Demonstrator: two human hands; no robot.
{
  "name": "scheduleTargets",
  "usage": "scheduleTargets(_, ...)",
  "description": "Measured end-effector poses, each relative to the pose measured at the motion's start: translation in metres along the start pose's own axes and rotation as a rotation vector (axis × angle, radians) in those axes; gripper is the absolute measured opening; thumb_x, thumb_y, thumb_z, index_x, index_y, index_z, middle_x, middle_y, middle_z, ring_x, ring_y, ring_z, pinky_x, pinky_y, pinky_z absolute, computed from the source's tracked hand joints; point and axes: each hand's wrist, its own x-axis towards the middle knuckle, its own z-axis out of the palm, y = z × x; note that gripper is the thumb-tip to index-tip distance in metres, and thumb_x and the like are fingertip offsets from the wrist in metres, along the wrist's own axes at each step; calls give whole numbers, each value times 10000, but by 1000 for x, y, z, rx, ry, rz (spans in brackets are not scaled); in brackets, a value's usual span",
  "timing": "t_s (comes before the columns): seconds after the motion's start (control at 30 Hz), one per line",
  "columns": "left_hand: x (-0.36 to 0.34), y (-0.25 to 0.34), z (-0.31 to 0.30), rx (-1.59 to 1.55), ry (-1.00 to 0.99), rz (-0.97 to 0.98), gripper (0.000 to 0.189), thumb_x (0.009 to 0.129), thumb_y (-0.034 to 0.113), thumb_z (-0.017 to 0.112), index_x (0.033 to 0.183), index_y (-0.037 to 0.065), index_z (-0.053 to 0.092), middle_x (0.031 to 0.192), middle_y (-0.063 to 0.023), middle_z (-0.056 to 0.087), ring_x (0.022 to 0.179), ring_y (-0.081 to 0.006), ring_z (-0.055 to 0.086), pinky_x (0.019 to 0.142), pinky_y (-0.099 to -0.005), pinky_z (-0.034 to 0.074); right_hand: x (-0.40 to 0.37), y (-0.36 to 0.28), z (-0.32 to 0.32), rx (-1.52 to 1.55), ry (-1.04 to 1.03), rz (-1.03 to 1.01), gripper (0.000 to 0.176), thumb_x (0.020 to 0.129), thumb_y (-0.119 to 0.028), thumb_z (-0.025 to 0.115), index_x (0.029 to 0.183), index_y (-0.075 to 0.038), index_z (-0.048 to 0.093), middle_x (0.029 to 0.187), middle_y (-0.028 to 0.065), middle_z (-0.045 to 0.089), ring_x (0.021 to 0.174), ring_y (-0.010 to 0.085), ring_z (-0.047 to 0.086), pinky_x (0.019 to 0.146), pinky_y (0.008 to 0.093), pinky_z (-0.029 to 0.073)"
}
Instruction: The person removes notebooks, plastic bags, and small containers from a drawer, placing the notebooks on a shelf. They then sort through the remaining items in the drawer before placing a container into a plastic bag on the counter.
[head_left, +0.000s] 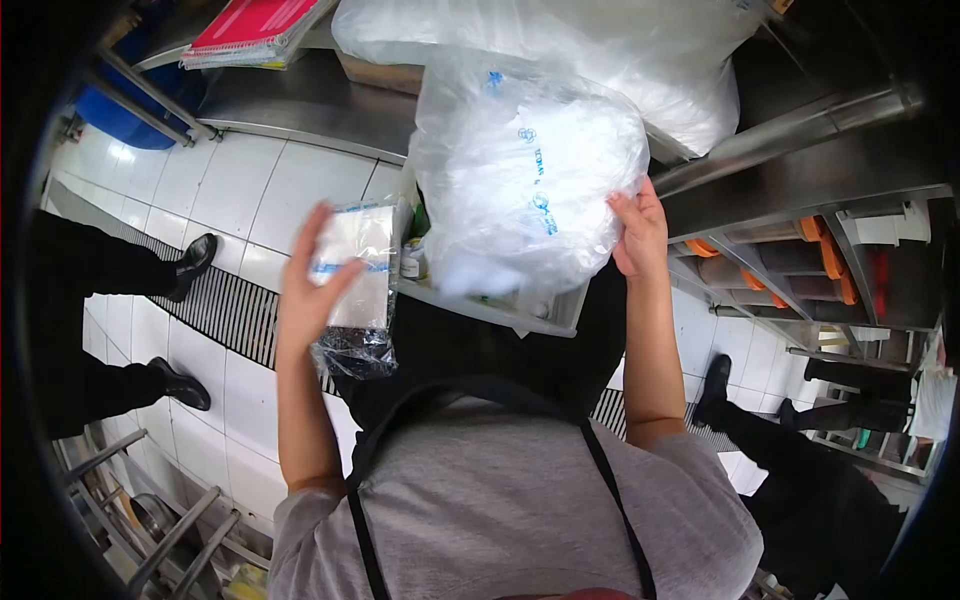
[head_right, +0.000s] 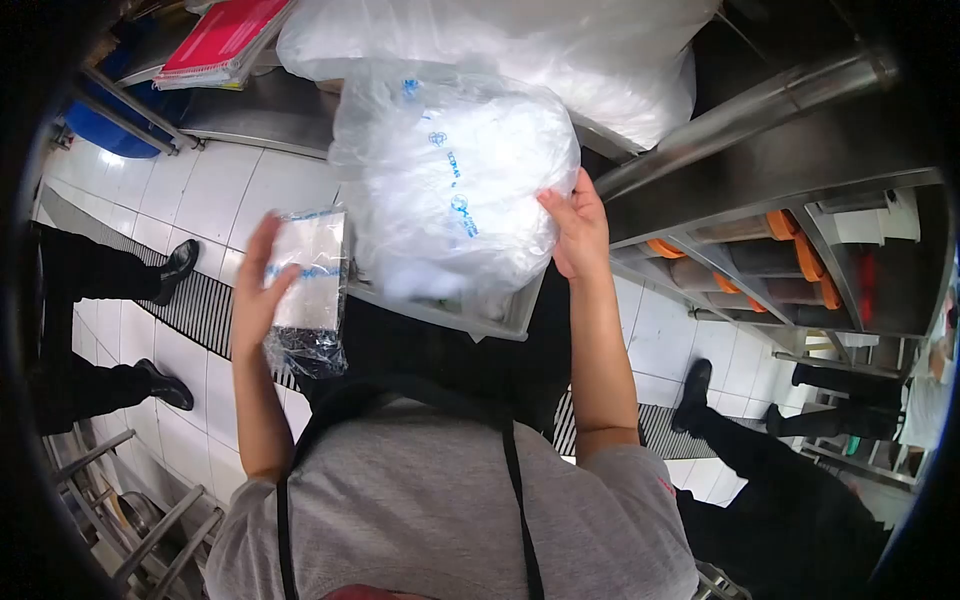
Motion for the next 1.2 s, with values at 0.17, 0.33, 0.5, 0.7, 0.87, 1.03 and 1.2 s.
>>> scheduleTargets(0.17, 28, 34, 82, -747, -307, -392, 440, 713, 83, 634, 1107, -33, 474, 1053, -132, 545, 955, -201, 528, 827, -295, 419, 13, 31, 5, -781, 36, 37, 375, 860, -214, 480, 1162, 6, 449, 1061, 181, 539, 1004, 240, 510, 870, 336, 384)
scheduleTargets(0.33, 32, 23, 96, -811, -240, -410, 355, 745, 41, 584, 1078, -32, 486, 1010, -111, 562, 906, -183, 545, 797, -294, 438, -23, 14, 54, -1166, -33, -671, 400, 724, -184, 630, 1095, -68, 534, 1261, 176, 384, 1211, 333, 307, 971, 382, 288)
scheduleTargets(0.5, 28, 20, 83, -751, -272, -438, 403, 753, 24, 569, 1134, -29, 446, 1042, -111, 551, 913, -177, 548, 793, -289, 445, 2, 11, 15, -1092, 47, -611, 242, 660, -33, 635, 895, -88, 637, 1042, 132, 560, 907, 286, 568, 760, 323, 461)
scheduleTargets(0.7, 15, 20, 73, -748, -283, -652, 408, 759, 46, 574, 1136, -25, 435, 1040, -117, 551, 873, -180, 569, 756, -290, 474, 11, -24, -13, -1057, -175, -110, 367, 682, -66, 640, 1044, -78, 574, 1053, 115, 551, 901, 217, 561, 744, 299, 446)
scheduleTargets(0.87, 19, 9, 76, -923, -46, -630, 381, 776, 87, 563, 1115, -27, 431, 998, -126, 554, 862, -212, 575, 728, -320, 490, -8, -19, -30, -407, -243, 68, 641, 741, -175, 624, 1293, -108, 306, 1188, 91, 465, 1032, 243, 491, 813, 370, 428)
scheduleTargets(1.03, 28, 25, 92, -1040, 63, -512, 409, 787, 139, 570, 1128, -26, 414, 1000, -139, 545, 875, -228, 569, 735, -328, 486, -70, 45, -12, 277, -171, 526, 564, 789, -257, 583, 1250, -42, 339, 1112, 111, 508, 1000, 230, 518, 824, 398, 445)
scheduleTargets(1.2, 35, 33, 96, -1018, -46, -494, 440, 787, 188, 593, 1130, -27, 419, 1036, -133, 536, 916, -208, 545, 779, -313, 456, -65, 33, 16, -591, -98, 386, 646, 692, -311, 681, 1184, -4, 398, 1039, 128, 542, 948, 241, 533, 784, 330, 442)
